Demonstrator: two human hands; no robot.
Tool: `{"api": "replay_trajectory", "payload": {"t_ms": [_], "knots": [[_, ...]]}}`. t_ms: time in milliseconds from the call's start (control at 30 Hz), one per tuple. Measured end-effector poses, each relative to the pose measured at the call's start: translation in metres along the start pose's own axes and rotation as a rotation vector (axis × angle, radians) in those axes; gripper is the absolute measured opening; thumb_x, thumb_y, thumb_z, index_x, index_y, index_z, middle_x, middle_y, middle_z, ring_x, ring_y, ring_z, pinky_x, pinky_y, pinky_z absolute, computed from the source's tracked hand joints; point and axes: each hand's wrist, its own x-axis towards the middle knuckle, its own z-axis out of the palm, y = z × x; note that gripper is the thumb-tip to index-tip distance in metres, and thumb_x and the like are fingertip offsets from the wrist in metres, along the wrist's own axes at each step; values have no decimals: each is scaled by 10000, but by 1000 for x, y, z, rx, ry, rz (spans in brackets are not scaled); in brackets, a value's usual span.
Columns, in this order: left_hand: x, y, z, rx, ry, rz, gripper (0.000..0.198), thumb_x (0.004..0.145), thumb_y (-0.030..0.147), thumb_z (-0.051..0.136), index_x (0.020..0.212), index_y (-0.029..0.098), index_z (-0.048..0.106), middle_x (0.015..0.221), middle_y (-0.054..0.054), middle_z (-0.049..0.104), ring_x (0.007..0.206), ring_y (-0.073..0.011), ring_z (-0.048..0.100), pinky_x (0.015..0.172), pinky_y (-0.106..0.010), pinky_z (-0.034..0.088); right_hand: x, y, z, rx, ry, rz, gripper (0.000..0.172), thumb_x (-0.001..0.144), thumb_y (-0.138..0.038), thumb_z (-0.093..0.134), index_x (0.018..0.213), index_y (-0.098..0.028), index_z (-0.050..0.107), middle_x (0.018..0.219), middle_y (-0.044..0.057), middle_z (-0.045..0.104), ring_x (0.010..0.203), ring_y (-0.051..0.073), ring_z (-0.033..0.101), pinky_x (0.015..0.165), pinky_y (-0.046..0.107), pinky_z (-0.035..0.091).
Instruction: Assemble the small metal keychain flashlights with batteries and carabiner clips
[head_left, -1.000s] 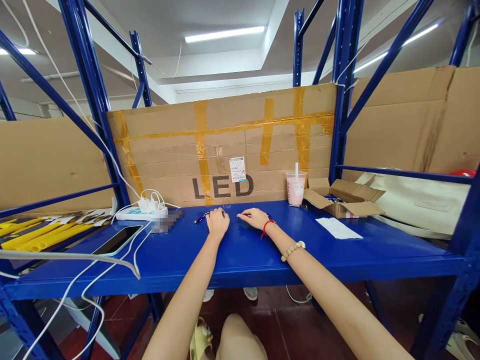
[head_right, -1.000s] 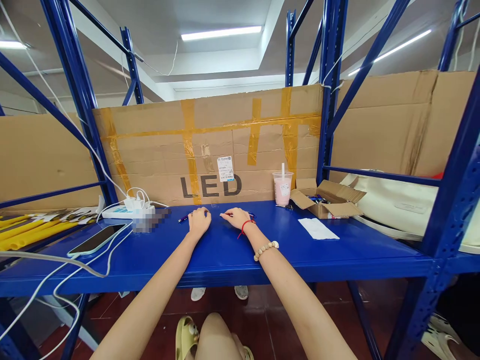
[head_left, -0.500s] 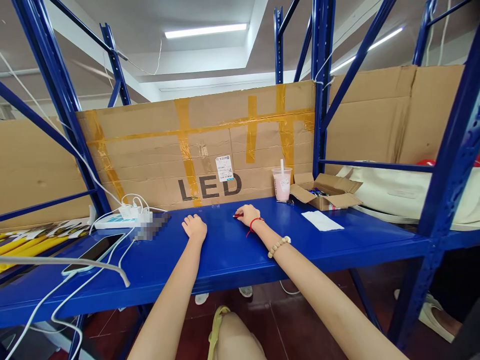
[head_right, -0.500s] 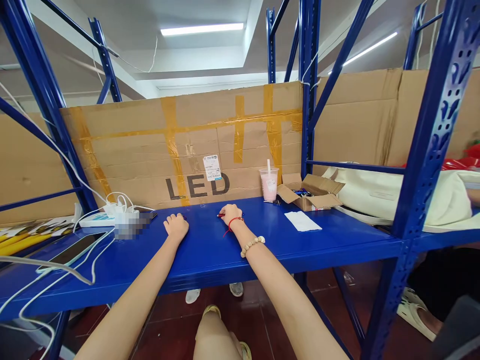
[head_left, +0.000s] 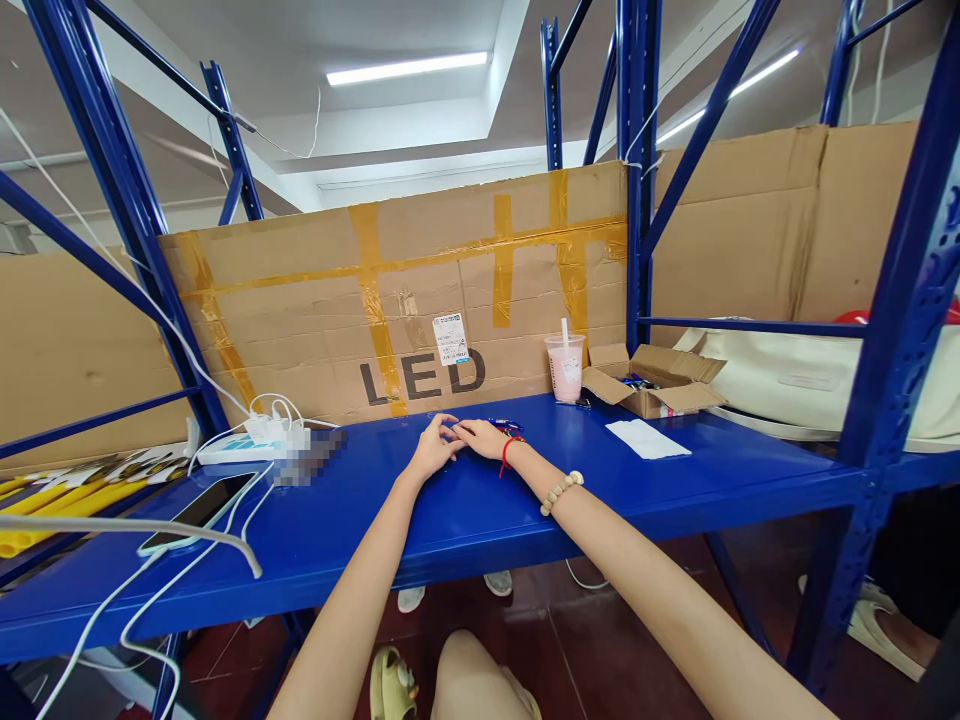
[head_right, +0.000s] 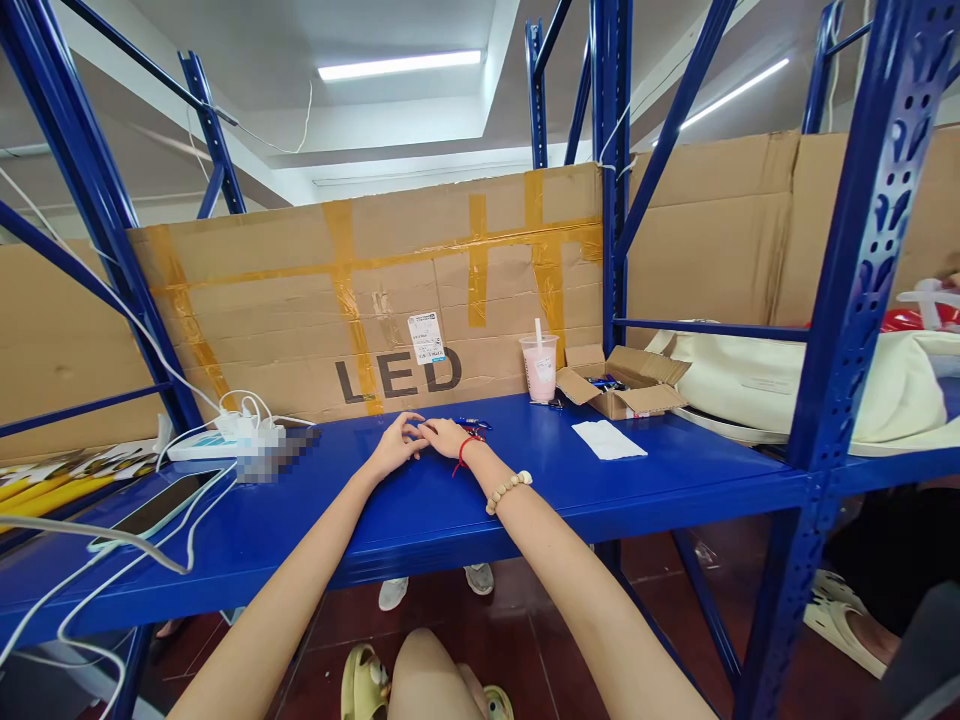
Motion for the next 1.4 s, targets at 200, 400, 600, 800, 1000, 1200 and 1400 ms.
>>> {"api": "replay_trajectory", "payload": {"t_ms": [200,400,600,800,1000,1200,1400], "knots": [[-1,10,-1,-170,73,-61,409,600,116,676,964,149,494,693,20,549,506,-62,517,439,-158,394,-1,-2,-3,60,-33,16,556,898,-477,278,546,-142,547,497,11,566,439,84,516,543,194,407],[2,11,-3,-332,146,-217,248,749,245,610,948,148,499,603,36,510,384,-28,428,378,-153,314,-2,-3,-7,68,178,63,595,847,-578,301,494,-156,529,416,-6,498,433,96,490,557,213,383],[1,7,-4,-355,97,-366,273,854,395,452,785,132,478,479,13,503,327,-51,416,326,-150,219,0,2,-4,141,199,42,533,848,-559,312,746,-164,655,557,-10,571,477,93,513,553,206,398],[0,11,-5,-389,101,-271,288,751,396,602,796,123,521,553,10,519,390,-43,434,330,-142,226,-1,2,-3,235,136,120,555,855,-563,281,783,-149,645,444,-22,508,367,86,468,502,207,400],[-1,11,-6,-421,78,-268,325,694,399,660,737,121,497,491,36,459,400,-46,415,350,-155,237,-4,-1,-3,244,73,20,539,793,-618,362,582,-154,536,498,-18,514,372,78,480,482,200,398],[-1,9,-5,-453,21,-304,375,694,473,630,685,151,438,476,45,450,399,-53,423,398,-176,278,-1,0,-3,205,64,-107,539,783,-602,389,637,-130,606,535,-13,527,482,83,453,515,199,347],[1,6,-8,-275,200,-297,444,717,584,516,645,146,526,565,-32,568,589,-134,530,565,-237,365,3,5,-1,169,88,-126,542,774,-588,425,695,-111,672,652,21,613,604,112,488,572,212,344]]}}
